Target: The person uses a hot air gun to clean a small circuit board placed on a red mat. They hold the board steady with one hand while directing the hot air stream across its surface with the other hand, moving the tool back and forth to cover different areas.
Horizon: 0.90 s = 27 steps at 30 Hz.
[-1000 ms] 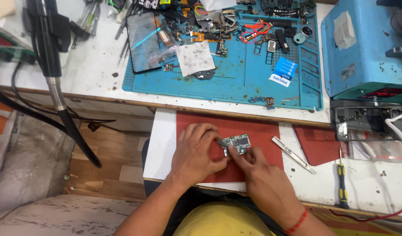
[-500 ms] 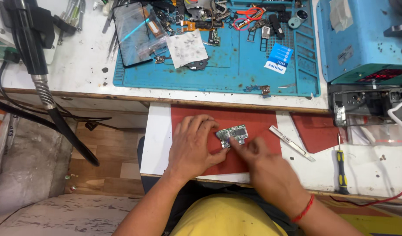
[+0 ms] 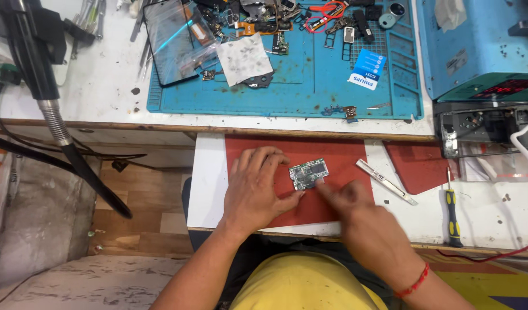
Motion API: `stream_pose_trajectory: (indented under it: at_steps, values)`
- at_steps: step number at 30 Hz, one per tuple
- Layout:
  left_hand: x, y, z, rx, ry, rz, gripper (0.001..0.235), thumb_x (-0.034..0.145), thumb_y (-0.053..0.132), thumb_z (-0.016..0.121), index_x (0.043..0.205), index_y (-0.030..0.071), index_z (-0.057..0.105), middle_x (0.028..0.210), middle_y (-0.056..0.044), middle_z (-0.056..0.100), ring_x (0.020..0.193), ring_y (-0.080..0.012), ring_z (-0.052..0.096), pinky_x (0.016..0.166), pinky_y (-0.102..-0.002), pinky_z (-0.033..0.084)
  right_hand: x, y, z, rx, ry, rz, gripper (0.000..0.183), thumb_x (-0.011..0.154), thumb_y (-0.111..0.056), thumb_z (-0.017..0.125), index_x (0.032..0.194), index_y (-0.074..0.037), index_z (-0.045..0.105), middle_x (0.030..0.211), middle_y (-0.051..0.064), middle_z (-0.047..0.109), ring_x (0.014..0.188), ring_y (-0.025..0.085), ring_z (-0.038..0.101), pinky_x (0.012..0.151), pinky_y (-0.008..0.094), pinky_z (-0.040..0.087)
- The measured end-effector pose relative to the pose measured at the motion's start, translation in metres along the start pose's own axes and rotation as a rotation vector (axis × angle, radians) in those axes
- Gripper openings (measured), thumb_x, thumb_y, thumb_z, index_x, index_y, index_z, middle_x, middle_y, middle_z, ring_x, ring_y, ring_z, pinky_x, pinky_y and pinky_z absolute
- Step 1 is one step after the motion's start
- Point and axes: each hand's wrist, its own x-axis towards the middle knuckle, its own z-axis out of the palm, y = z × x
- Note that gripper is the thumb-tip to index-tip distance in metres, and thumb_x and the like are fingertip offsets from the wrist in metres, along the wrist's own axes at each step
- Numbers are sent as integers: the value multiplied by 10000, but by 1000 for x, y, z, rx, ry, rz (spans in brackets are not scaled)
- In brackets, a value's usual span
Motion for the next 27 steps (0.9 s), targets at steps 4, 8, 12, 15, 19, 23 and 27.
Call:
stream_pose_trajectory:
  at_steps: [4,8,12,15,19,23,27]
  values:
    - [2,-1,2,43,15,46,495,647,343,886,1053,125,706,1197,-27,614,1146,-280,537,963,-453,419,3,0,6,-10,111,-66,831,756,23,521,1550,-217,469,1095,176,587,647,405,669,607,514,557]
    - [-1,0,3,64,7,44,480,642,353,883,1034,126,721,1203,-35,611,1160,-281,533,963,-460,417,7,2,5,-42,123,-25,769,821,-7,522,1558,-215,458,1061,165,586,641,389,671,586,493,568]
    - [-1,2,4,75,14,44,475,660,350,873,1052,126,725,1225,-35,612,1178,-278,536,965,-457,418,-1,-7,7,-21,89,-217,773,751,21,523,1493,-192,471,1034,161,583,648,367,680,570,481,576]
    - [-1,1,5,74,1,45,463,692,386,876,1047,130,727,1216,-40,612,1165,-285,533,957,-460,416,12,2,-1,-64,135,60,723,872,-38,505,1549,-289,471,1092,123,589,650,371,680,592,488,570]
    - [-2,0,4,95,29,60,460,693,390,871,1038,124,724,1214,-41,613,1162,-280,539,969,-461,418,1,0,2,32,78,-103,796,766,-8,522,1523,-252,490,1152,136,595,676,387,682,596,501,568]
    - [-1,1,6,69,11,62,448,687,387,876,1024,129,731,1195,-37,614,1150,-283,538,955,-459,418,-9,4,7,42,144,-87,794,771,7,501,1540,-186,468,1104,177,587,689,408,675,568,497,564]
    - [2,0,2,54,24,73,477,678,395,885,1034,118,728,1193,-44,610,1145,-291,538,942,-464,416,-14,1,7,50,9,72,798,824,-14,491,1580,-263,440,1068,130,602,689,399,683,654,517,554]
